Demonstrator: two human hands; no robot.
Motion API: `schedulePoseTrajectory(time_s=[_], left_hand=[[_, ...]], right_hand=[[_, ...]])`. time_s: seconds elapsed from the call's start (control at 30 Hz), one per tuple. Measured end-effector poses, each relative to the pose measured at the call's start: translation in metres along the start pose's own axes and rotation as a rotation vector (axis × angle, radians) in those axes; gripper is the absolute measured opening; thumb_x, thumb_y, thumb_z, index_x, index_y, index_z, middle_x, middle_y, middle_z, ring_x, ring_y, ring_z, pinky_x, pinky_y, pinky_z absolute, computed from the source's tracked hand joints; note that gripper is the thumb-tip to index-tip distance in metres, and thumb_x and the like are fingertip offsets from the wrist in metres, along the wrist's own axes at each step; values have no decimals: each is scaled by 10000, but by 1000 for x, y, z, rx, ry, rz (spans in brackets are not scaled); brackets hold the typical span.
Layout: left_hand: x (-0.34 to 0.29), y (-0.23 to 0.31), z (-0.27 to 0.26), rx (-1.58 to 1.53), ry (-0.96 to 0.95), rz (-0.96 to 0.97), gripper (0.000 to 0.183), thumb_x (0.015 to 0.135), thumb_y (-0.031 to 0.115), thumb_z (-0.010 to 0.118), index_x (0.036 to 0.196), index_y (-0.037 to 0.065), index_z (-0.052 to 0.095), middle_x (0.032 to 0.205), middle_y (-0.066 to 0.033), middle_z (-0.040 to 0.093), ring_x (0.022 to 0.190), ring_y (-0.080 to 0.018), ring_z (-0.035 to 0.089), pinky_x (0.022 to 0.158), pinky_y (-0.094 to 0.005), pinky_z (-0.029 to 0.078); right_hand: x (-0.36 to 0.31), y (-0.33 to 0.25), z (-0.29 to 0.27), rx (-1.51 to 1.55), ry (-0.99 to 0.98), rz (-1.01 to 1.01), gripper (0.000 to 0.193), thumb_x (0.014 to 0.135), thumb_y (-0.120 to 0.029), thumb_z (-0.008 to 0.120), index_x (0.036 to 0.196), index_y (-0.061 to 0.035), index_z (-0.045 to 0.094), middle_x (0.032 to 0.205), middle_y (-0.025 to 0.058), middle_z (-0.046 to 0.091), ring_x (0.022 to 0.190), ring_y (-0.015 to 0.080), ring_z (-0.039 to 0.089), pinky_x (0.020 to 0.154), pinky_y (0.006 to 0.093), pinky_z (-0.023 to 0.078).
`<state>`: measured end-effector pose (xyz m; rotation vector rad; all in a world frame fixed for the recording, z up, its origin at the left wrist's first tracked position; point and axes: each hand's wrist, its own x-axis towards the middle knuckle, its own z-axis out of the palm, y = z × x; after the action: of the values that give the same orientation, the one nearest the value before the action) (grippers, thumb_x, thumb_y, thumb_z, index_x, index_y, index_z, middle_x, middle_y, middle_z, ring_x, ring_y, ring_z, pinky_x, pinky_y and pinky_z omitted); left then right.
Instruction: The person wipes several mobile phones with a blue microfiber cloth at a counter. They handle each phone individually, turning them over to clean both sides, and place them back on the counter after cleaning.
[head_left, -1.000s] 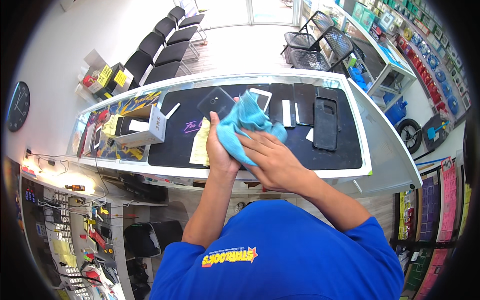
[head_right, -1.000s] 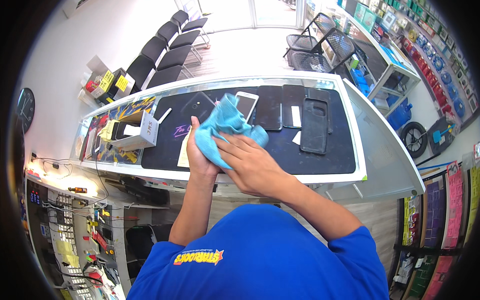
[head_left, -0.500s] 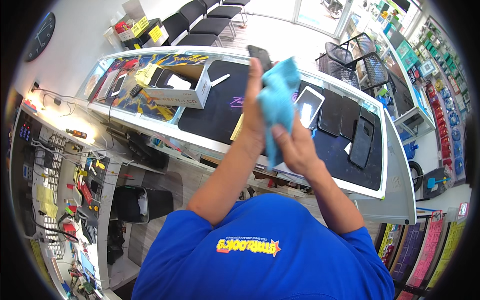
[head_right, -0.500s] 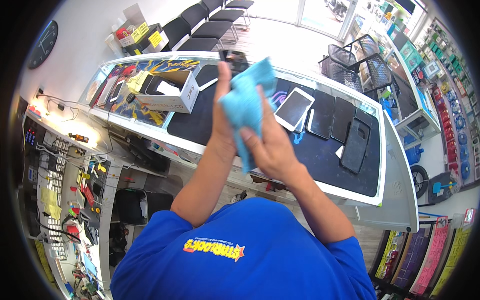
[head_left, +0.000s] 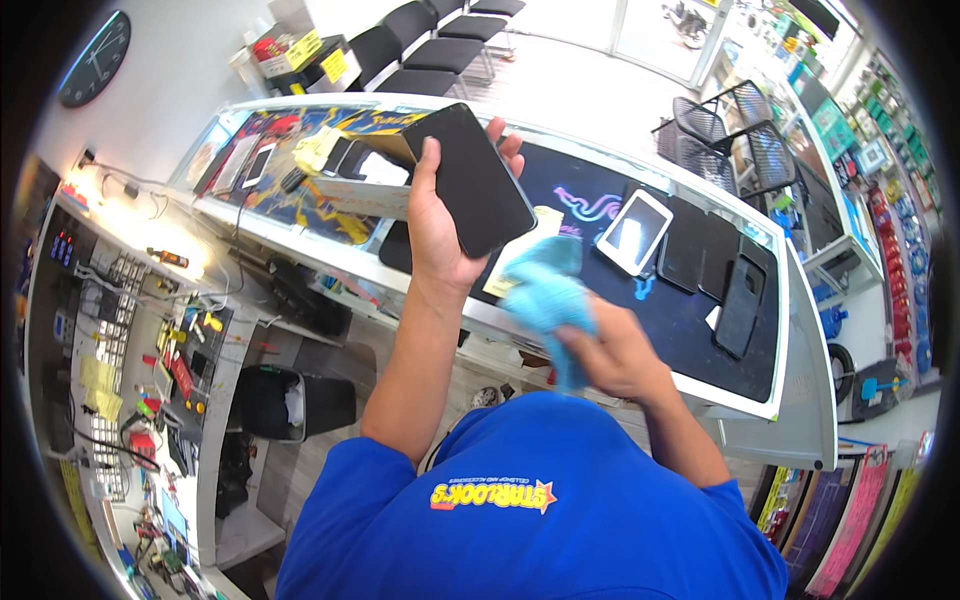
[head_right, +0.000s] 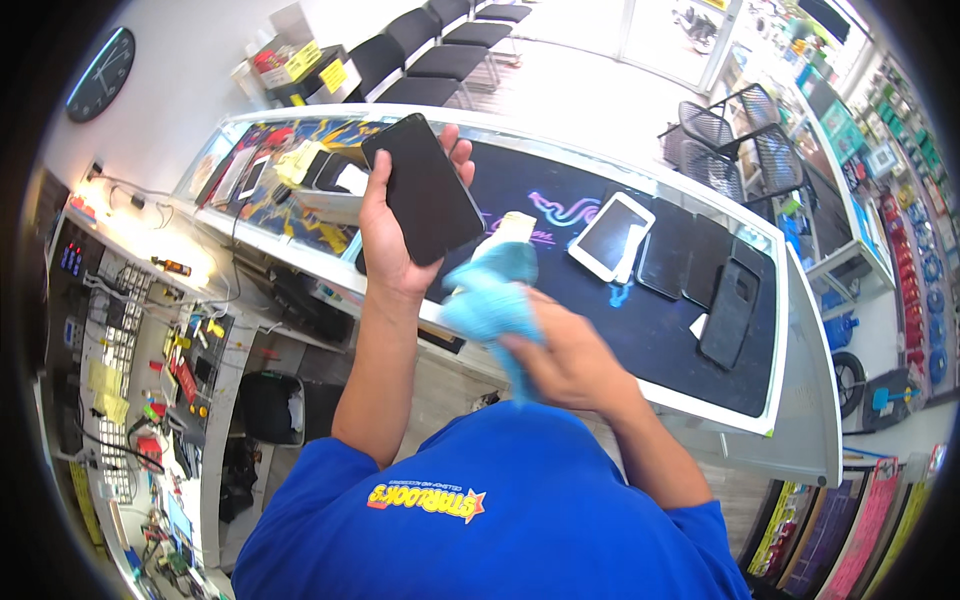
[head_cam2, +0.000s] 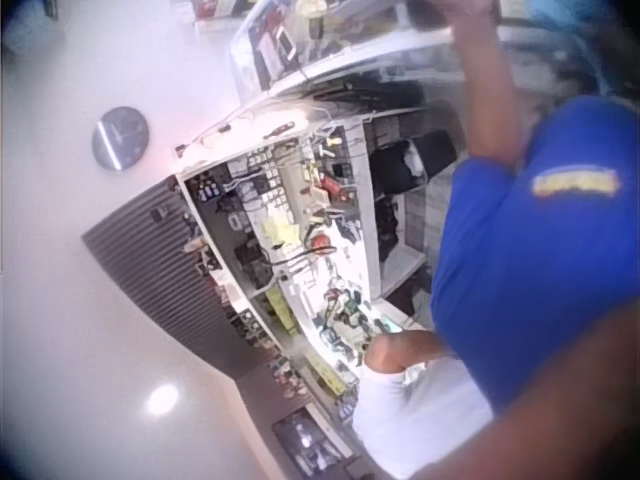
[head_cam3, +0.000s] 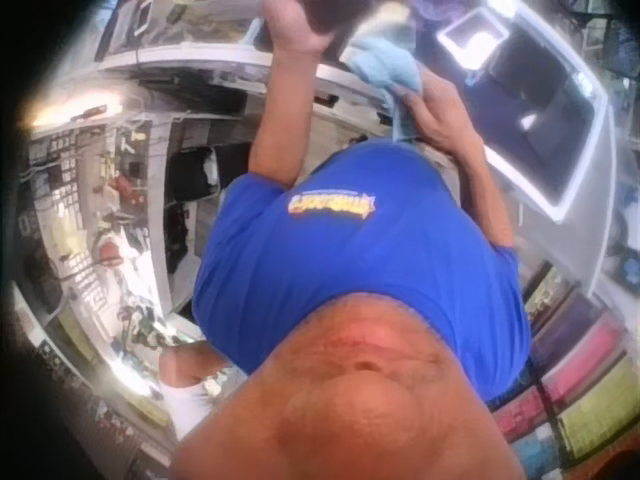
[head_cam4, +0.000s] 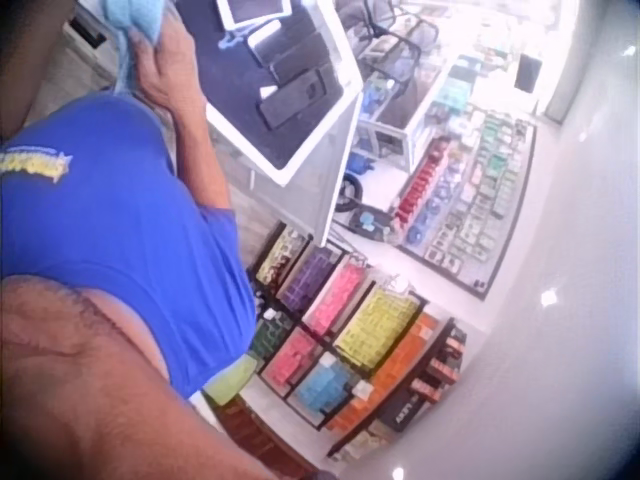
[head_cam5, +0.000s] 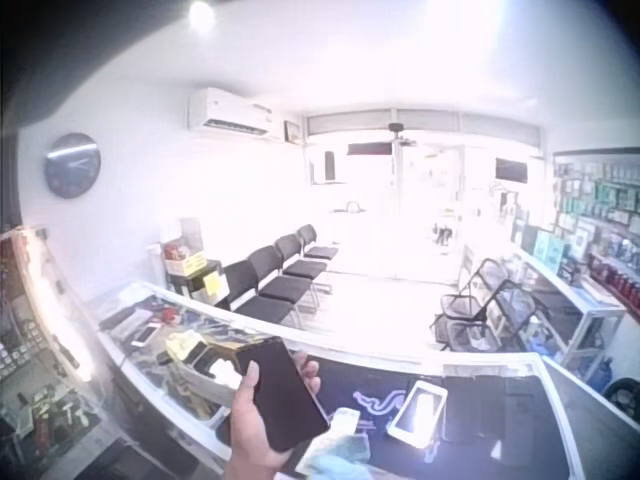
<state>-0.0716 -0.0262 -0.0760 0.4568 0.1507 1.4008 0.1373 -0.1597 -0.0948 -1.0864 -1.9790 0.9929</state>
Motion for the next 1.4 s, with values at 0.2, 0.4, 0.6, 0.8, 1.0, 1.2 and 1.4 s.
schedulePoseTrajectory(time_s=[0.2, 0.4, 0.6, 0.8, 1.0, 1.2, 1.4], left_hand=[[3, 51, 6, 444, 30, 238, 481, 1136, 364, 506, 1463, 21, 589, 1352, -130, 723, 1136, -252, 740, 977, -384, 626], [46, 113, -27, 932, 323, 758, 393, 1107, 304, 610, 1345, -3, 672, 1224, -73, 746, 1026, -168, 712, 904, -322, 592], [66, 134, -86, 1296, 400, 689, 396, 990, 141, 779, 1310, -49, 644, 1199, -131, 747, 1082, -202, 710, 990, -343, 545], [66, 132, -120, 1988, 503, 784, 737, 904, 393, 881, 1393, -60, 567, 1273, -263, 695, 1174, -345, 686, 1078, -429, 503], [55, 153, -130, 2456, 738, 395, 765, 849, 603, 861, 1434, 165, 634, 1397, -178, 680, 1377, -374, 552, 1183, -536, 373], [60, 59, -56, 2325, 492, 779, 615, 959, 491, 816, 1419, 110, 671, 1365, -141, 670, 1320, -316, 579, 1154, -466, 419], [16, -195, 64, 1900, -772, 586, 286, 1004, 397, 766, 987, 116, 822, 1019, -49, 751, 1105, -251, 651, 1071, -475, 374]], right_hand=[[-68, 54, -49, 557, 607, 195, 485, 1132, -404, 611, 1360, 22, 646, 1141, 94, 753, 944, 125, 715, 845, 286, 575], [-64, 52, -44, 735, 812, 192, 524, 1124, -405, 624, 1395, 44, 628, 1236, 127, 739, 1059, 187, 728, 945, 320, 577], [-68, 64, -32, 760, 724, 194, 508, 1143, -367, 590, 1435, 49, 610, 1308, 122, 716, 1152, 182, 687, 1057, 337, 518], [-71, 61, -34, 770, 705, 237, 482, 1142, -380, 609, 1406, 22, 644, 1188, 53, 731, 1015, 106, 673, 913, 279, 539], [-77, 52, -37, 779, 653, 262, 480, 1142, -395, 611, 1416, -3, 650, 1172, 48, 735, 994, 97, 671, 892, 282, 555], [-142, 66, -69, 996, 883, 74, 470, 1117, -350, 582, 1363, 44, 655, 1219, 117, 751, 1081, 176, 727, 980, 340, 586], [-220, 86, -134, 1030, 1503, -250, 489, 1111, -414, 499, 1392, -40, 642, 1309, 143, 708, 1188, 270, 694, 1053, 447, 572]])
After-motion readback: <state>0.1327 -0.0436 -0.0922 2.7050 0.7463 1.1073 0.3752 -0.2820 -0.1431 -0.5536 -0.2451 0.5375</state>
